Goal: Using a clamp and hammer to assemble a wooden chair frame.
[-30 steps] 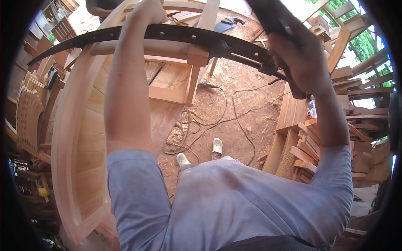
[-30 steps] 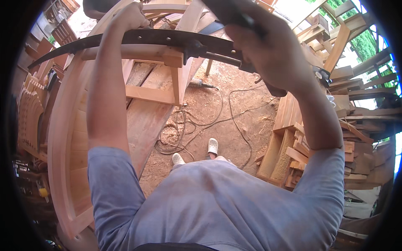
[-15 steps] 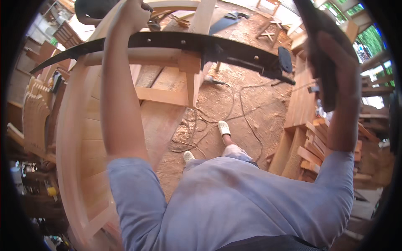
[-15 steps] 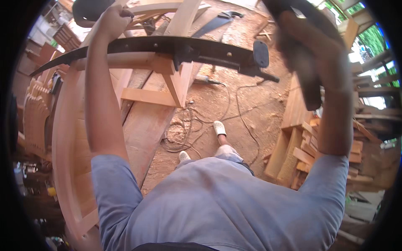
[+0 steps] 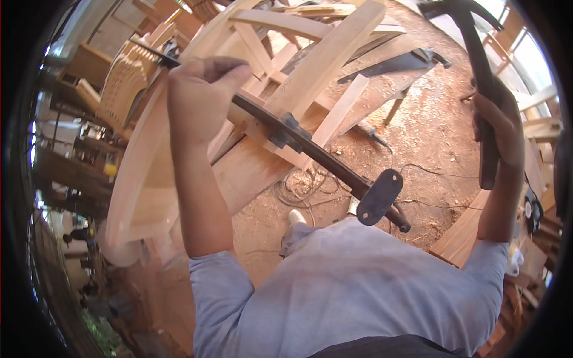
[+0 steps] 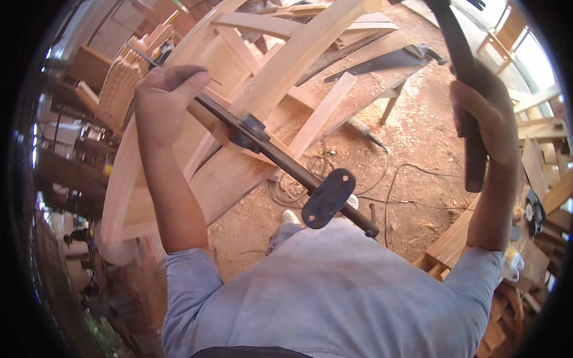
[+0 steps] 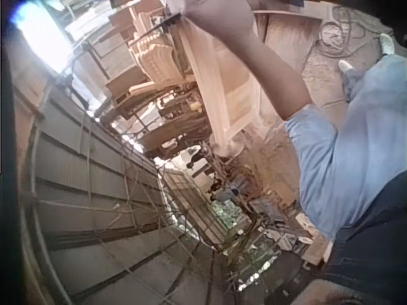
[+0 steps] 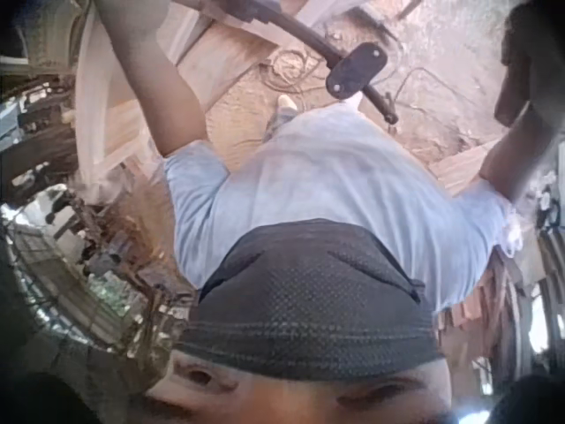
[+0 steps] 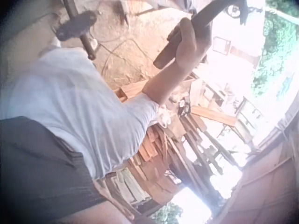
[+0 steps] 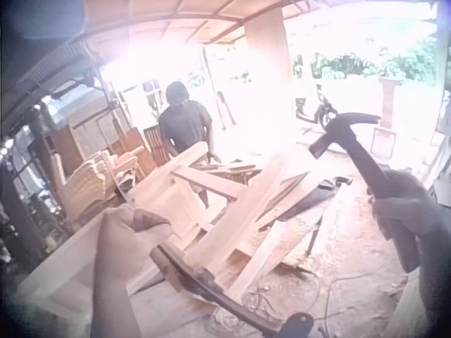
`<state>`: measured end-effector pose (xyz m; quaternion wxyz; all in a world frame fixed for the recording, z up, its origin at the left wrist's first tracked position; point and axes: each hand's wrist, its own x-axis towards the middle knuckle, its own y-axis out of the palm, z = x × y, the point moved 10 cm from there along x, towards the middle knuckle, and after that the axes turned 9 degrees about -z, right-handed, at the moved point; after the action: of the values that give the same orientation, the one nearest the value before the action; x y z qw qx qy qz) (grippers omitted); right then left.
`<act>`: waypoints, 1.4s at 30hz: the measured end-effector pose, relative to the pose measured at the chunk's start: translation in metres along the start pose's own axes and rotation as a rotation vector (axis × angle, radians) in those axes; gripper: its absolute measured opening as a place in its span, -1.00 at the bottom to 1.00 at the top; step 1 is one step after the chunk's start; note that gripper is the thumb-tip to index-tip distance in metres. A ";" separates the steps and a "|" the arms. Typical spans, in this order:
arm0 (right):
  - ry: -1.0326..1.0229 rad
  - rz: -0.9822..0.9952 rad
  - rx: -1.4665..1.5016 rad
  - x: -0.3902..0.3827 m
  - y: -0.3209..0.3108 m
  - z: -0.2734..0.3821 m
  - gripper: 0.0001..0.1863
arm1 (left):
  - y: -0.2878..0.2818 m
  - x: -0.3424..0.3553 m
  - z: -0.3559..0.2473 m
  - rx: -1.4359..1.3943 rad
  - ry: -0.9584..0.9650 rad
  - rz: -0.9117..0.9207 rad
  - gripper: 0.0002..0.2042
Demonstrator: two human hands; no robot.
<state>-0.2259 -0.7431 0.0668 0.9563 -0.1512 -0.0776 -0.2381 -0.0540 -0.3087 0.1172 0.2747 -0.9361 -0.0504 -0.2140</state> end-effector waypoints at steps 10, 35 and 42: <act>-0.079 0.504 0.038 0.037 0.123 0.035 -0.66 | 0.012 -0.030 -0.002 0.252 -0.087 -0.096 -0.81; -0.621 0.655 -0.153 0.020 0.193 0.102 -0.30 | 0.027 -0.025 0.004 0.609 -0.082 0.036 -0.74; -0.593 0.660 -0.196 0.020 0.186 0.101 -0.28 | 0.026 -0.026 0.004 0.606 -0.148 0.059 -0.76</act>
<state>-0.1268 -0.5621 0.1192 0.8985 -0.3195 -0.2730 0.1268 -0.0703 -0.3281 0.0898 0.5430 -0.8256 -0.1046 -0.1123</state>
